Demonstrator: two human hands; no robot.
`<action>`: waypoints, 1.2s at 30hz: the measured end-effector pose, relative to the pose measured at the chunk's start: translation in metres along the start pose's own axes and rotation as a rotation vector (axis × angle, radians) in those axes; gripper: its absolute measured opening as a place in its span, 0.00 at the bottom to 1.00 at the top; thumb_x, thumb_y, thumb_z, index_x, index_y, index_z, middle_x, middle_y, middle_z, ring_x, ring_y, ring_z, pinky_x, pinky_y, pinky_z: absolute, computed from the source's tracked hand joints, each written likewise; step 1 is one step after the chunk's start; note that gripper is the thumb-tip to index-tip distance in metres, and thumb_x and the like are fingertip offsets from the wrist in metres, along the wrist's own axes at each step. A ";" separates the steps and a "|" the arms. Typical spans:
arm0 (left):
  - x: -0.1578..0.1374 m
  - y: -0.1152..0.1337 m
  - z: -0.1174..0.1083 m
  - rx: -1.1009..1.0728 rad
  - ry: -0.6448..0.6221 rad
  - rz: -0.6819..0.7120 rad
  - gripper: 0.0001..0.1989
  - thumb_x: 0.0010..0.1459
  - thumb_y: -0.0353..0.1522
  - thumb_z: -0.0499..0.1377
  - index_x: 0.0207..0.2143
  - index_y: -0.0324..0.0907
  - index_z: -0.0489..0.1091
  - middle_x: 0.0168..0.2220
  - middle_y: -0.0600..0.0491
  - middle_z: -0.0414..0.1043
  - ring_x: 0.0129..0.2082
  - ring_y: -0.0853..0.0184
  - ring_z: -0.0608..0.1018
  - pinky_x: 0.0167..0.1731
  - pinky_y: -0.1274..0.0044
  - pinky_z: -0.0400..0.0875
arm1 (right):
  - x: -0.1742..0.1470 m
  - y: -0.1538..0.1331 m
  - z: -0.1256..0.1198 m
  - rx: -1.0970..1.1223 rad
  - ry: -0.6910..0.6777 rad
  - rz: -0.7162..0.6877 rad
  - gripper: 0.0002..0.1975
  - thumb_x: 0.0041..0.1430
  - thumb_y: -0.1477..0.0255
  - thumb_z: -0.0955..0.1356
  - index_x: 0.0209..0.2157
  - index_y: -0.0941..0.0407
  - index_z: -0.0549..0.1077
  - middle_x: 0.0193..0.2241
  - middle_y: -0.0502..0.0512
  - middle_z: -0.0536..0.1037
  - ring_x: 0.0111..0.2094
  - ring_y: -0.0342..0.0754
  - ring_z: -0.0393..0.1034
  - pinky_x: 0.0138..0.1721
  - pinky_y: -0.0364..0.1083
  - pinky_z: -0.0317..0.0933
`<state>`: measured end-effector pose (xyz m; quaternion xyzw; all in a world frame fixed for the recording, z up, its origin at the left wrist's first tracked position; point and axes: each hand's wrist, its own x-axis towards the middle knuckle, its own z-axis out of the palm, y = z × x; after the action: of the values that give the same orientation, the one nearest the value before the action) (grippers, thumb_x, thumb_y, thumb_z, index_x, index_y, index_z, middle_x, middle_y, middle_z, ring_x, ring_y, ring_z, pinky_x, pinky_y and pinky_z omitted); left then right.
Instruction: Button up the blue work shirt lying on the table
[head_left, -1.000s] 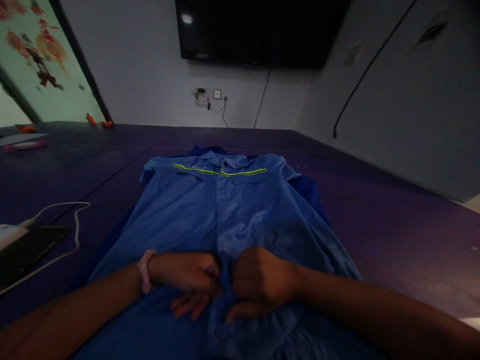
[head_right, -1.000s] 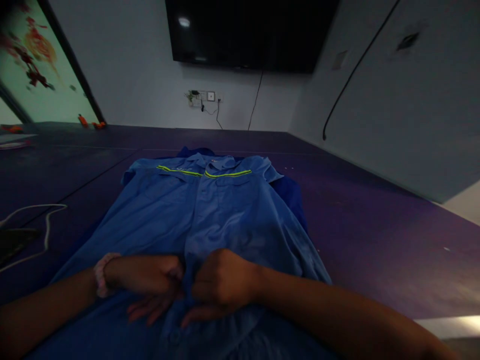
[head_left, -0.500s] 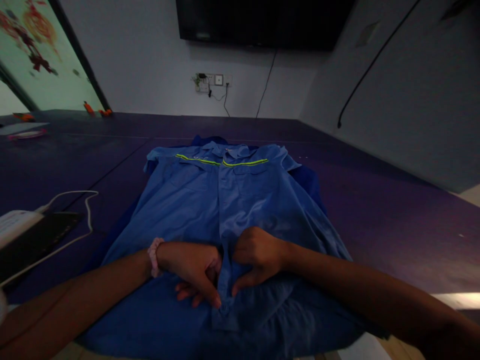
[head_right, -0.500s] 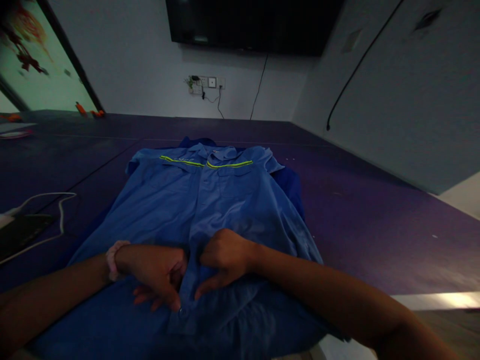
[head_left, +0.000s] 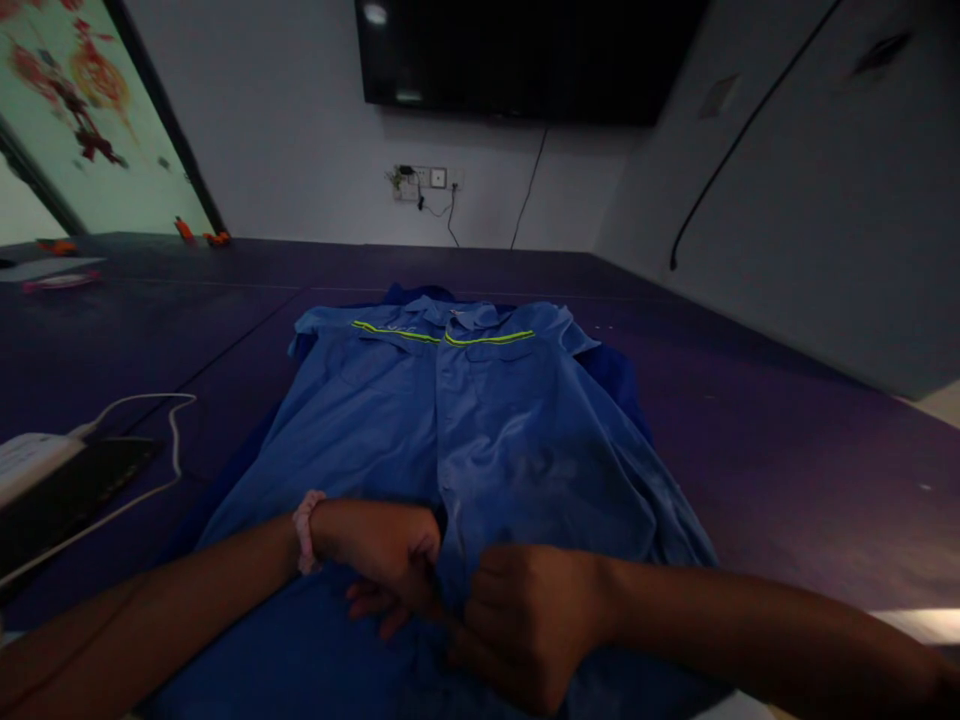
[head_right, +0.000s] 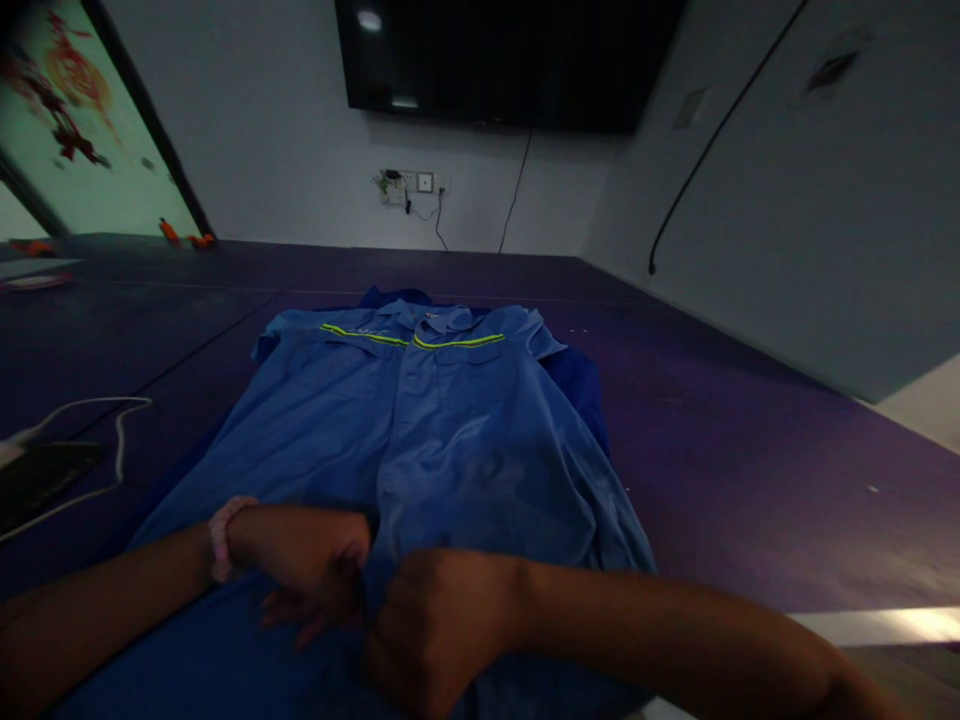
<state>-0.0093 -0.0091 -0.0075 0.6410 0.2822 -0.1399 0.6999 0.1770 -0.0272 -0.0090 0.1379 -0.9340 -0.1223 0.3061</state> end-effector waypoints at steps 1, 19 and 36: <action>-0.001 0.002 0.000 -0.001 -0.002 -0.001 0.12 0.52 0.32 0.58 0.18 0.39 0.67 0.12 0.60 0.67 0.07 0.75 0.65 0.06 0.85 0.56 | 0.000 -0.001 0.001 -0.009 0.011 -0.007 0.13 0.51 0.77 0.64 0.14 0.58 0.65 0.11 0.45 0.57 0.13 0.39 0.51 0.12 0.42 0.42; 0.001 0.006 0.006 0.021 0.104 -0.057 0.10 0.48 0.27 0.56 0.15 0.39 0.66 0.11 0.61 0.65 0.06 0.75 0.64 0.06 0.85 0.57 | -0.016 -0.005 0.011 0.200 -0.249 0.184 0.13 0.57 0.73 0.64 0.19 0.57 0.67 0.15 0.45 0.69 0.17 0.40 0.63 0.14 0.43 0.44; 0.004 0.000 0.007 -0.084 0.068 0.011 0.13 0.47 0.34 0.61 0.15 0.39 0.66 0.12 0.61 0.66 0.06 0.76 0.65 0.06 0.87 0.56 | -0.019 -0.004 0.023 0.256 -0.198 0.343 0.14 0.56 0.65 0.64 0.21 0.56 0.68 0.16 0.46 0.72 0.16 0.39 0.64 0.15 0.42 0.47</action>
<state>-0.0051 -0.0156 -0.0098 0.6170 0.3082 -0.1023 0.7169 0.1781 -0.0215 -0.0382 0.0021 -0.9771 0.0378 0.2092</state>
